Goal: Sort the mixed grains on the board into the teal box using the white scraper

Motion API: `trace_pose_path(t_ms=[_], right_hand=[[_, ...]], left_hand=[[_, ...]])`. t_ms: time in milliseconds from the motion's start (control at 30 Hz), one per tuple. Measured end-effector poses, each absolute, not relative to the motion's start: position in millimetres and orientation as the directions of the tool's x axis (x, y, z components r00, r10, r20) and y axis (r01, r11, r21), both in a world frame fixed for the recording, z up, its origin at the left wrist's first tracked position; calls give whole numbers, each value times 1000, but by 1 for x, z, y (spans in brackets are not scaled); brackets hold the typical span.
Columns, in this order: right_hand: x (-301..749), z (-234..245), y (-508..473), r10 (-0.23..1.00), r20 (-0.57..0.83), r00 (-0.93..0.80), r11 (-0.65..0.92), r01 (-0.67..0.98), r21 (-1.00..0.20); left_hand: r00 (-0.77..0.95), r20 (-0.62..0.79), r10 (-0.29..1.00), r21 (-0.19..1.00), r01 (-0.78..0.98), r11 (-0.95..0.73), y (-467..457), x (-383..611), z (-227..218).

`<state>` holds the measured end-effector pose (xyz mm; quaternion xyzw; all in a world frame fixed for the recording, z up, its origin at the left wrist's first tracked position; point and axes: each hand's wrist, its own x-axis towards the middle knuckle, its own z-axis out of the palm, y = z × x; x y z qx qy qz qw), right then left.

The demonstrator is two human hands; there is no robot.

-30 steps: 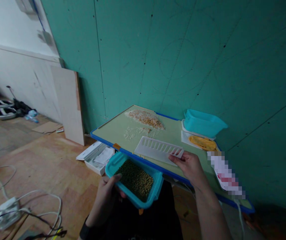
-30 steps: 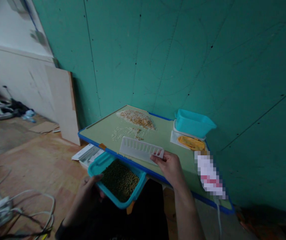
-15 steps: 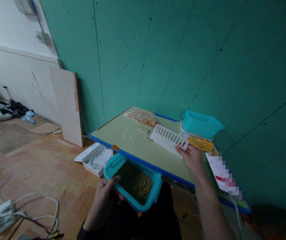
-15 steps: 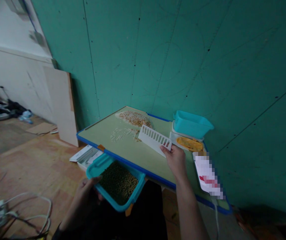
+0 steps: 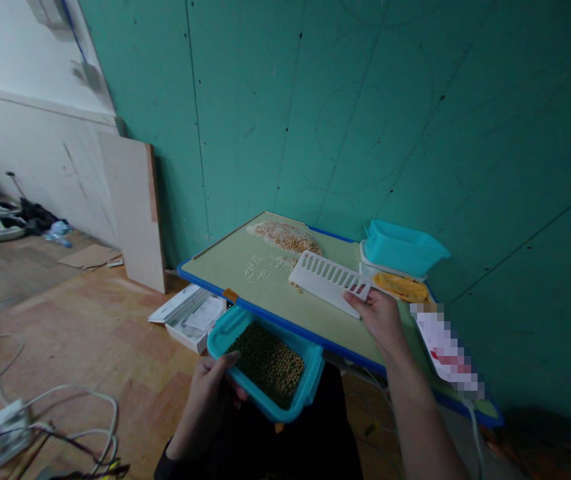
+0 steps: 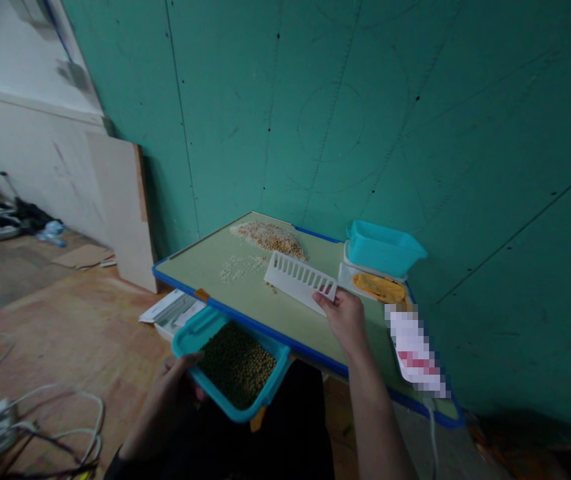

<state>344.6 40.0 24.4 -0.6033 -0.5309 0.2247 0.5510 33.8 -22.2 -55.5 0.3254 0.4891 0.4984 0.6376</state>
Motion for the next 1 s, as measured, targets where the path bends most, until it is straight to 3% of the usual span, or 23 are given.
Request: trace_pose_path(t_ms=[700,1000], right_hand=[[308,22,-28,920,324,218,194,466,-863],[330,15,30,766,504,399,96,705,-703]], left_hand=[[87,-287,954,902,-312,299,-22,34,-65],[87,-266,960,909,-310,280,-23,30,-71]])
